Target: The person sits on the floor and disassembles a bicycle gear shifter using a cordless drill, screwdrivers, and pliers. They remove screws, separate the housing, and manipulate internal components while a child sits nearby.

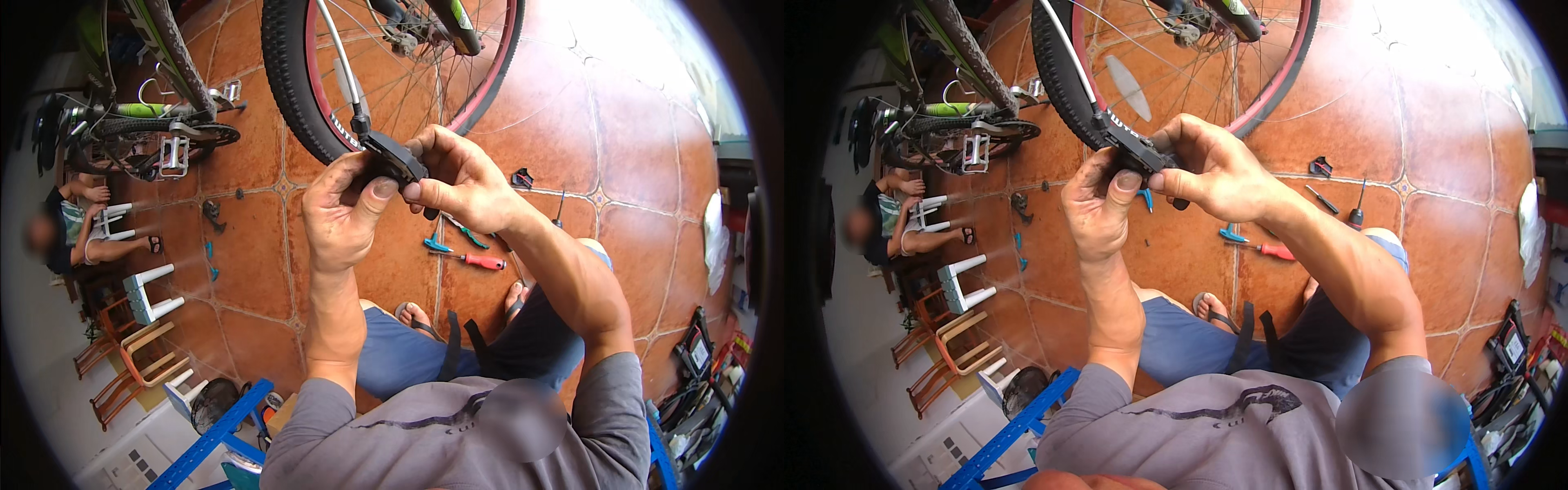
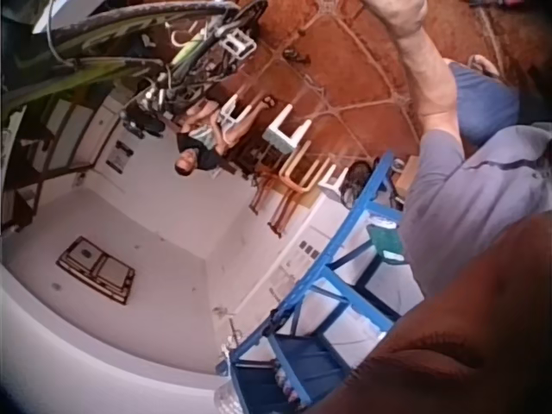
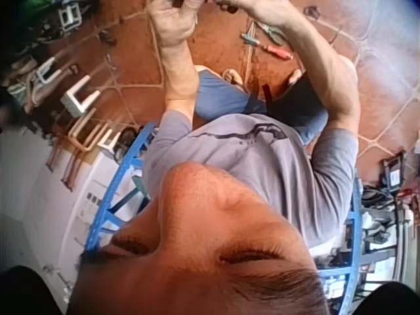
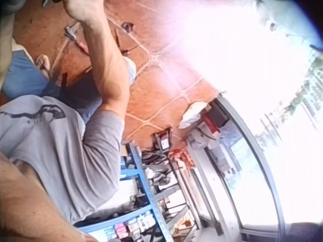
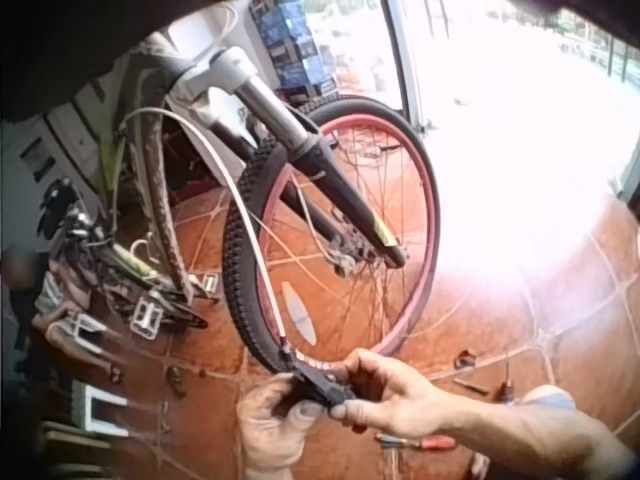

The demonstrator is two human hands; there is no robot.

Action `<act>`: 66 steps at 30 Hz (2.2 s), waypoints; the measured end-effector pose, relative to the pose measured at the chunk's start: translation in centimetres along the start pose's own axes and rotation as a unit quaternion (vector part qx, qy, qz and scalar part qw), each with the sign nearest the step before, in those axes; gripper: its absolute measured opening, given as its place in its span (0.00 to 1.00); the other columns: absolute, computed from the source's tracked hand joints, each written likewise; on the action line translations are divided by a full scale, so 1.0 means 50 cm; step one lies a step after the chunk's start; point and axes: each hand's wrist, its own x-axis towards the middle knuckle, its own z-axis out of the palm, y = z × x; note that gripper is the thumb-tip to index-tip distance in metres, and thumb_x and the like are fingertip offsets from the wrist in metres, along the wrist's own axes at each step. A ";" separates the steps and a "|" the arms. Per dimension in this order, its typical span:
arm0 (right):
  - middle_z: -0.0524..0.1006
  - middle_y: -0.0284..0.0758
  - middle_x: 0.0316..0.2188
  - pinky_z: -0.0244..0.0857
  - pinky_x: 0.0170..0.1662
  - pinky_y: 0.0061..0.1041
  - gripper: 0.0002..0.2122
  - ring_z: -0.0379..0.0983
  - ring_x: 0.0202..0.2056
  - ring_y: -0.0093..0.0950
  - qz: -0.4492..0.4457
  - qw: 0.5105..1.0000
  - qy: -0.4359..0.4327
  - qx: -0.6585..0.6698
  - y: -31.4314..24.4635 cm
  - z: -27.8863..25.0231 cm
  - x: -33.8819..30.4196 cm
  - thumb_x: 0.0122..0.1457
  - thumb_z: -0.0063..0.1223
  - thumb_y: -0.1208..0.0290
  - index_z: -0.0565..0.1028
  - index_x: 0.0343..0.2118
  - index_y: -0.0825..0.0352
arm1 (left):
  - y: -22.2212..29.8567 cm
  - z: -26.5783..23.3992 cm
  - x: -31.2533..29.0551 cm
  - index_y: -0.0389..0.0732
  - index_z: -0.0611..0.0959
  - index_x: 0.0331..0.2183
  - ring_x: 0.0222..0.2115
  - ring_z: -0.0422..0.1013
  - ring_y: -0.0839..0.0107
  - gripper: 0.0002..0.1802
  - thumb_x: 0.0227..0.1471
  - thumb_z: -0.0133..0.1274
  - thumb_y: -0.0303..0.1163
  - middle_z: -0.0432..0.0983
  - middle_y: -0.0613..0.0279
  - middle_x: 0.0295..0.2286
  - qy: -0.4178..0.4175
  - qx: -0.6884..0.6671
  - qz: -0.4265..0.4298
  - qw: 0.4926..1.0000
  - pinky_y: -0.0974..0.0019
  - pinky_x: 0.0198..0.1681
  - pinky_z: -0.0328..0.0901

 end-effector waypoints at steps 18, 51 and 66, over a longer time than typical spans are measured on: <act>0.74 0.38 0.31 0.68 0.36 0.27 0.18 0.74 0.33 0.34 -0.258 0.838 0.100 -0.471 -0.019 0.000 0.009 0.46 0.63 0.75 0.74 0.42 0.69 | -0.037 -0.004 0.012 0.34 0.70 0.51 0.44 0.71 0.66 0.21 0.56 0.53 0.28 0.73 0.52 0.44 0.063 -0.140 -0.014 0.988 0.61 0.51 0.67; 0.78 0.34 0.28 0.69 0.36 0.20 0.14 0.73 0.30 0.18 0.030 0.984 0.091 -0.150 -0.038 0.012 0.012 0.52 0.58 0.73 0.74 0.39 0.76 | -0.053 -0.028 0.015 0.35 0.71 0.52 0.46 0.70 0.68 0.26 0.51 0.58 0.24 0.73 0.52 0.45 0.025 -0.115 -0.006 0.993 0.64 0.50 0.67; 0.75 0.25 0.24 0.67 0.31 0.16 0.13 0.71 0.27 0.13 -0.049 0.962 0.084 -0.256 -0.077 -0.028 0.047 0.62 0.53 0.62 0.78 0.39 0.68 | -0.035 0.013 -0.005 0.30 0.70 0.50 0.40 0.74 0.68 0.26 0.52 0.59 0.28 0.76 0.50 0.39 0.023 -0.138 -0.042 0.989 0.68 0.45 0.70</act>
